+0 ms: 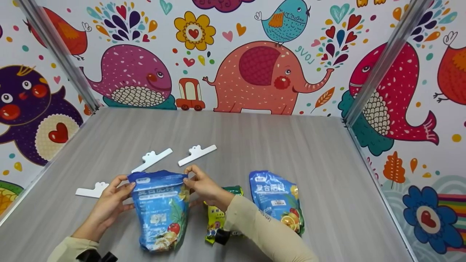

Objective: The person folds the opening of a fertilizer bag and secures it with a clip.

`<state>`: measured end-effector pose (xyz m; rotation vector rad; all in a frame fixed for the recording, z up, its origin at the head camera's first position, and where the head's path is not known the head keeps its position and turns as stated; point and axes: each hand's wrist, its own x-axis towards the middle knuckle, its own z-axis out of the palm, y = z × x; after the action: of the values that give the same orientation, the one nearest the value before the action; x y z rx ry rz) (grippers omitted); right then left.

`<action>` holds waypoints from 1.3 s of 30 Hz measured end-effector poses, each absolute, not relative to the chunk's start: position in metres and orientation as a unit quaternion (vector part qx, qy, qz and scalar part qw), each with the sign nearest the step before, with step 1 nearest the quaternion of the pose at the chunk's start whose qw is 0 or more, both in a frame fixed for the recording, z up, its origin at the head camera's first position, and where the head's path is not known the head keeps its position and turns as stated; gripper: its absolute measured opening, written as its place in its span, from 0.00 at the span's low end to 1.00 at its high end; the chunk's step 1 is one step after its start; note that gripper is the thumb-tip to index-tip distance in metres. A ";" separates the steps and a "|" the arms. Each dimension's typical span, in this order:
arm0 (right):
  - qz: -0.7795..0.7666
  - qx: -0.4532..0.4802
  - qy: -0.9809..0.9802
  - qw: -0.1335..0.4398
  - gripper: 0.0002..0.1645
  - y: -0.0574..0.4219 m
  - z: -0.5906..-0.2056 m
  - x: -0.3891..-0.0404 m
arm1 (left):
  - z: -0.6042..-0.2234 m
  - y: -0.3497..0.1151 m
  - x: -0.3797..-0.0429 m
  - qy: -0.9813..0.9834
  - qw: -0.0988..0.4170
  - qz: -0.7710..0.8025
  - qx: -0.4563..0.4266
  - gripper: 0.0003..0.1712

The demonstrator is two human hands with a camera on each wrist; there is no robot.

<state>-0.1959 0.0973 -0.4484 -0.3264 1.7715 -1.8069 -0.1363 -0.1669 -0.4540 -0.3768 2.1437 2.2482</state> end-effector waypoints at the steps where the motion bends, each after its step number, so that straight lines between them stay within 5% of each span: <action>1: -0.677 -0.122 0.666 0.289 0.04 0.097 -0.448 -0.196 | -0.453 -0.167 -0.137 0.687 0.005 0.717 -0.120 0.12; 39: -0.675 -0.144 0.684 0.237 0.03 0.102 -0.429 -0.198 | -0.433 -0.163 -0.145 0.695 -0.026 0.715 -0.072 0.11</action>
<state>-0.1978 0.1015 -0.4290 -0.3943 1.8752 -1.8492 -0.1446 -0.1631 -0.4329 -0.2285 2.2209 2.2840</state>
